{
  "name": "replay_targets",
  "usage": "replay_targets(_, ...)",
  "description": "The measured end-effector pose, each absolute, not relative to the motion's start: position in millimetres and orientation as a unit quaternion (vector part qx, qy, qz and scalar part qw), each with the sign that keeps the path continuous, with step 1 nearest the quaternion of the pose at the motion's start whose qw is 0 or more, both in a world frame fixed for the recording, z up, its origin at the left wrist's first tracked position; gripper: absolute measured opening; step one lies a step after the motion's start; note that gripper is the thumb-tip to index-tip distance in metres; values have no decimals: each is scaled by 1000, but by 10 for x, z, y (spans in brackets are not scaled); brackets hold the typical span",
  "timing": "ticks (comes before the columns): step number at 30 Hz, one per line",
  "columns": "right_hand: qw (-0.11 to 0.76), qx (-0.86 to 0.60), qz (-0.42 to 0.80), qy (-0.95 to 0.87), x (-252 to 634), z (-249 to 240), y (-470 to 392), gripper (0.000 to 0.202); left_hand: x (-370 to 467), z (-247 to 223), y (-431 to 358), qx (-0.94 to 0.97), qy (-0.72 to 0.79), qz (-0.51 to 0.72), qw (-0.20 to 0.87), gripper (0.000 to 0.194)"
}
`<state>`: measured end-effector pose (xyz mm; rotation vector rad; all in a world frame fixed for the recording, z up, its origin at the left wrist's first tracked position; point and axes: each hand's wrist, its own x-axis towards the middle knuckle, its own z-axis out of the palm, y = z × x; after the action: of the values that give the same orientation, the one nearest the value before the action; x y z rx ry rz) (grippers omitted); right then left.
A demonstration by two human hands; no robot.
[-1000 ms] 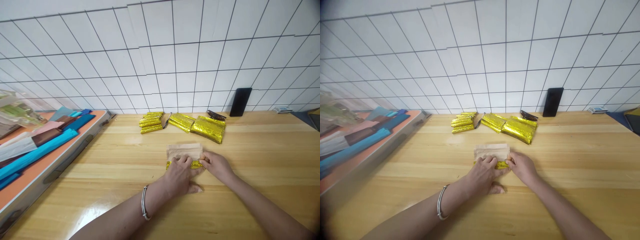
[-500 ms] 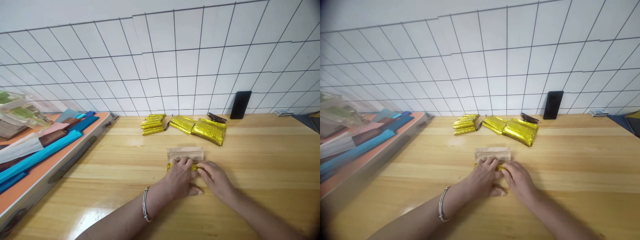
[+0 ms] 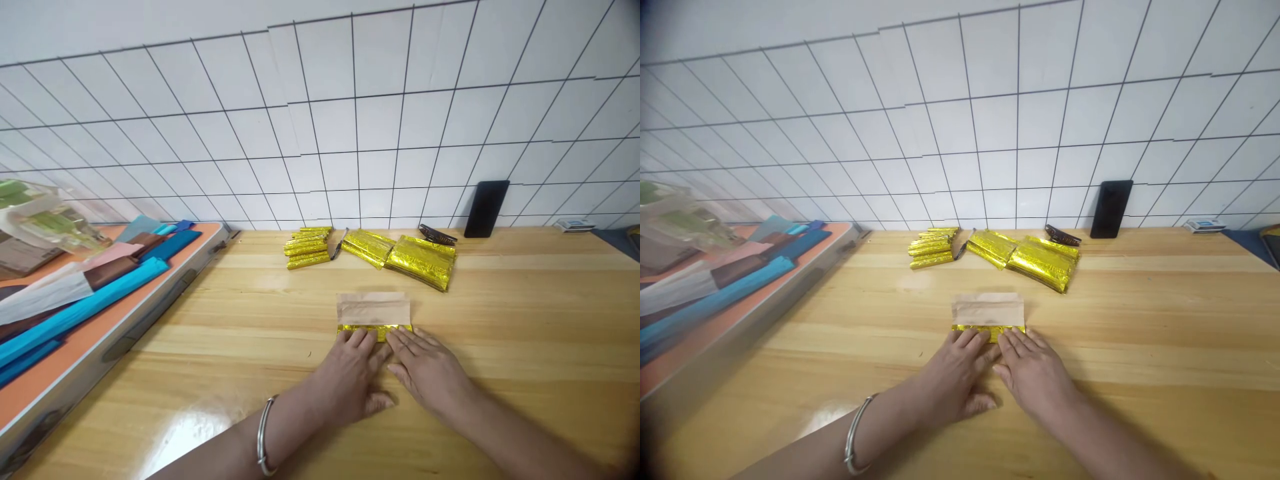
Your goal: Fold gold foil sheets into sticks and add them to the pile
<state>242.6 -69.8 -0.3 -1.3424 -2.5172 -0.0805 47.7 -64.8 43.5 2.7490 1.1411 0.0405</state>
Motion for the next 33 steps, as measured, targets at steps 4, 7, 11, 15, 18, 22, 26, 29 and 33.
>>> replay_targets(4,147,-461,-41,-874,2415,-40,-711,43,298,323,-728,922,368,22,121,81)
replay_targets(7,134,-461,-53,-876,2399,-53,-713,45,263,271,-743,918,372,29,137,80)
replay_targets(11,105,-456,-60,-882,2388,-56,-681,49,273,258,-741,914,374,39,151,81)
replay_targets(15,94,-454,-66,-884,2391,-75,-651,52,260,256,-739,913,372,46,160,81)
replay_targets(18,89,-454,-67,-884,2383,-82,-659,53,244,255,-740,913,370,47,166,81)
replay_targets(22,80,-456,-70,-884,2352,-62,-678,56,240,262,-740,915,366,42,167,81)
replay_targets(26,71,-456,-74,-884,2325,-38,-682,56,244,267,-733,916,366,41,159,82)
replay_targets(29,62,-456,-78,-884,2316,-26,-681,56,242,257,-727,915,370,46,156,84)
replay_targets(33,56,-459,-82,-883,2310,-12,-685,56,234,224,-722,911,377,53,156,87)
